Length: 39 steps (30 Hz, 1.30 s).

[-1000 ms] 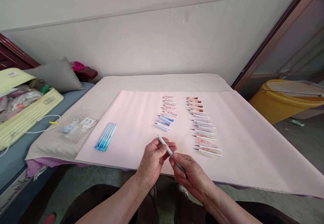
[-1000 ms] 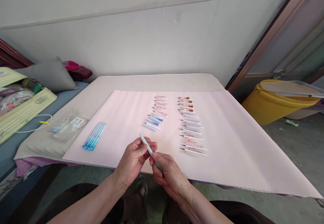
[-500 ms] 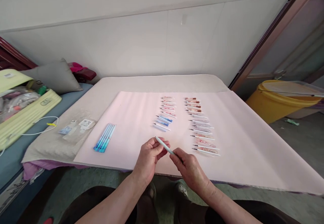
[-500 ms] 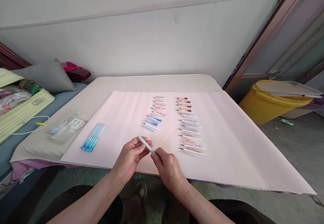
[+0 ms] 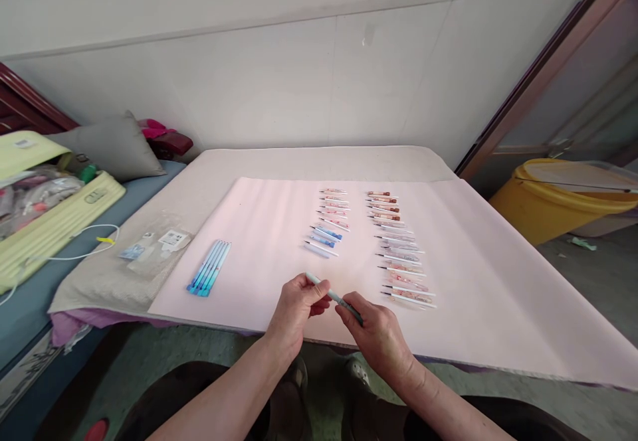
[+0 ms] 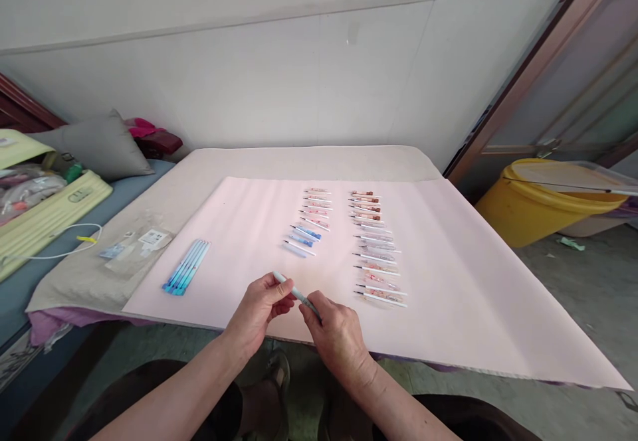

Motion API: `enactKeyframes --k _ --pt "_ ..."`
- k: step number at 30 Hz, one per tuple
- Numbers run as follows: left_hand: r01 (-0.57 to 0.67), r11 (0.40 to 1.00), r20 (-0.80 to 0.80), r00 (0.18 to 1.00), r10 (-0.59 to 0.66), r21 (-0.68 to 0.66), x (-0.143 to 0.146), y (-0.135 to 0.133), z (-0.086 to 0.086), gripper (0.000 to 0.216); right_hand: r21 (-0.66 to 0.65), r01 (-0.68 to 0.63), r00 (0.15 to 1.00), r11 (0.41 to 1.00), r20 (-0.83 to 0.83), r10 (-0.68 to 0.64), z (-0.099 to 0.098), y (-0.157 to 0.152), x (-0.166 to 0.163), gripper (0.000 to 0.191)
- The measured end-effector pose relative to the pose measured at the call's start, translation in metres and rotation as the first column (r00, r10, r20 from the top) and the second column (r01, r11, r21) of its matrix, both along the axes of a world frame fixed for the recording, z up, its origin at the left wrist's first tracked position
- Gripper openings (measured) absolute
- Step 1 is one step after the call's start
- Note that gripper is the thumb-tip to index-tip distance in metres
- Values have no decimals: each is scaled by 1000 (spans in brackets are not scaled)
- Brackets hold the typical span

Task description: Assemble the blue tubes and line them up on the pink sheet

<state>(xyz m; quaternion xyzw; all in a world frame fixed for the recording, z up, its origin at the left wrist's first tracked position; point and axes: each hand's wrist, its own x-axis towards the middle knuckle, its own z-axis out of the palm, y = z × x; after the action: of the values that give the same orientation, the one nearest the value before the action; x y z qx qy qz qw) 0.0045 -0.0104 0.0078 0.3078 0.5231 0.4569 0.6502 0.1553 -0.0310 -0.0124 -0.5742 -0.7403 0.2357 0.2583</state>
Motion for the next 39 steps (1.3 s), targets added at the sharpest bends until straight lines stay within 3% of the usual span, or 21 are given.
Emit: enactKeyframes --k 3,9,14,20,23,27,30,34,39 --pt "31 999 187 982 -28 -13 2 -1 -1 29 19 7 1000 1000 11 -7 -2 0 1 22" --pt "-98 992 68 992 103 -78 -1 3 -8 26 149 -33 995 988 98 18 -3 -2 2 19" --pt "-132 981 164 974 155 -141 -4 6 -11 27 121 -25 996 992 84 15 -2 -1 2 15" --pt "-155 970 213 958 193 -185 -4 8 -14 24 -33 9 998 999 -59 -11 3 1 2 18" --pt "-191 966 260 937 232 -173 -7 11 -16 22 -150 36 975 988 -212 -68 4 7 4 21" --pt "-153 976 305 932 196 -158 -6 9 -16 21 -358 13 866 934 -463 -190 6 15 6 26" --pt "-88 985 317 939 132 -149 1 4 -17 22 -488 -116 747 865 -616 -248 10 16 3 25" --pt "-72 988 303 946 112 -140 3 1 -18 23 -547 -207 660 811 -690 -297 15 14 0 11" --pt "-208 965 291 924 247 -160 -10 12 -16 20 -561 -190 618 806 -706 -345 22 18 10 11"
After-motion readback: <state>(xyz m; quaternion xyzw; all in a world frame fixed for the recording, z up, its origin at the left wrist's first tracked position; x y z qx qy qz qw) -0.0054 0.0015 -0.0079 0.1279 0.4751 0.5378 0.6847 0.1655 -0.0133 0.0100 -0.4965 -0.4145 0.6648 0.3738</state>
